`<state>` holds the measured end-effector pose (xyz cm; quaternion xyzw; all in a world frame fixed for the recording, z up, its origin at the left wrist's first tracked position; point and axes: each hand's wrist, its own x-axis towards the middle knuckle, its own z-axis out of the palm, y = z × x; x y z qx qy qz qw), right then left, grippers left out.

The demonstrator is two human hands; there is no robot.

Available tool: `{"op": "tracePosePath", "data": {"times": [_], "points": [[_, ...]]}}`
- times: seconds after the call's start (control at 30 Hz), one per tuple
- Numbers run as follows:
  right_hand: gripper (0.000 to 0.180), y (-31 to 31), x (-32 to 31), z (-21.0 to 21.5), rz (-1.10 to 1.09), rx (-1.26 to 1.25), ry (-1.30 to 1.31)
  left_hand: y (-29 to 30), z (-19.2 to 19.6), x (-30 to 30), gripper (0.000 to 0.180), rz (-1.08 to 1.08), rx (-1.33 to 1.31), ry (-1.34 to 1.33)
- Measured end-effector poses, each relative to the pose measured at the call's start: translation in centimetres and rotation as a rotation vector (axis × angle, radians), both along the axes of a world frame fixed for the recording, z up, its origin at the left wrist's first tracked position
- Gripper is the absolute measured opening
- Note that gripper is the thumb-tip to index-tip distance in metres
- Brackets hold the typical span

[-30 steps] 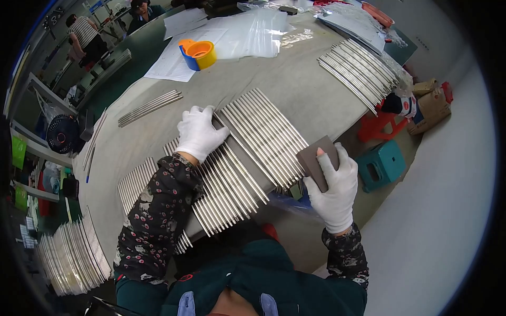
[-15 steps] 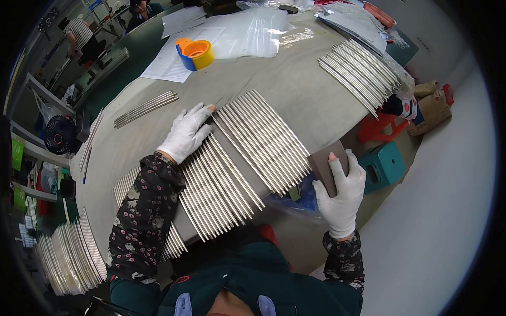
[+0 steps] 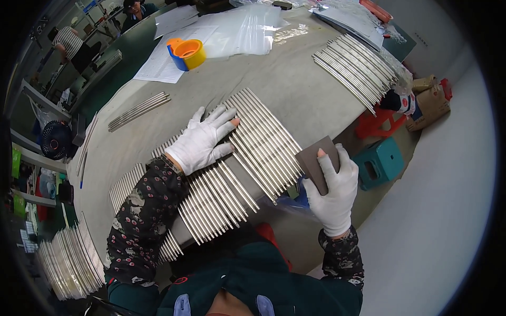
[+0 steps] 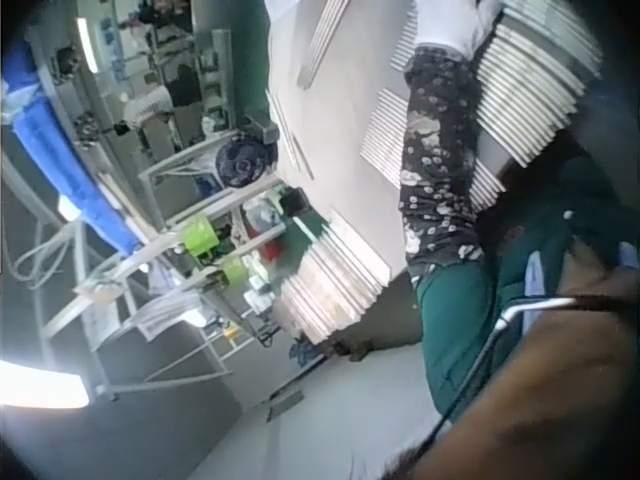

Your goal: Arranging a set of thin metal rods and sanding their ends with a sanding block.

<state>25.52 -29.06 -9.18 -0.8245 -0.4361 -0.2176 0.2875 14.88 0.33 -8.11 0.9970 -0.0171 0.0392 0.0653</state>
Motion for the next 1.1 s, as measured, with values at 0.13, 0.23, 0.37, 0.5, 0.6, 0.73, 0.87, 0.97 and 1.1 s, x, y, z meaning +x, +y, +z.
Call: {"op": "tracePosePath", "data": {"times": [0.13,0.23,0.37,0.5,0.6,0.73,0.87,0.97,1.1], "points": [[0.071,0.6,0.0,0.2,0.012,-0.004,0.001,-0.4,0.1,0.3,0.058,0.008,0.001,0.005],[0.069,1.3,-0.1,0.5,0.039,0.017,0.009,-0.6,0.5,0.5,0.060,0.010,-0.022,0.046],[0.063,2.1,-0.3,0.7,0.062,0.000,-0.001,-0.7,0.0,0.3,0.060,0.019,-0.007,0.008],[0.057,2.8,-0.6,1.3,0.068,-0.049,0.005,-0.6,-0.3,0.0,0.058,0.020,0.006,-0.051],[0.055,3.3,-0.6,1.7,0.064,-0.094,0.023,-0.7,-0.2,0.0,0.058,0.022,0.008,-0.052],[0.055,4.3,-0.7,2.2,0.087,-0.126,0.024,-0.6,0.1,-0.2,0.058,0.032,0.015,-0.035],[0.055,4.4,-0.7,2.3,0.073,-0.170,0.020,-0.4,-0.2,0.4,0.054,0.037,-0.098,-0.099],[0.059,3.6,-0.9,1.9,0.043,-0.146,0.018,0.1,-0.7,1.3,0.051,0.124,-0.152,-0.165],[0.069,1.9,-0.9,1.6,0.047,-0.086,0.025,1.7,-0.4,2.3,0.046,0.324,-0.148,-0.184]]}}
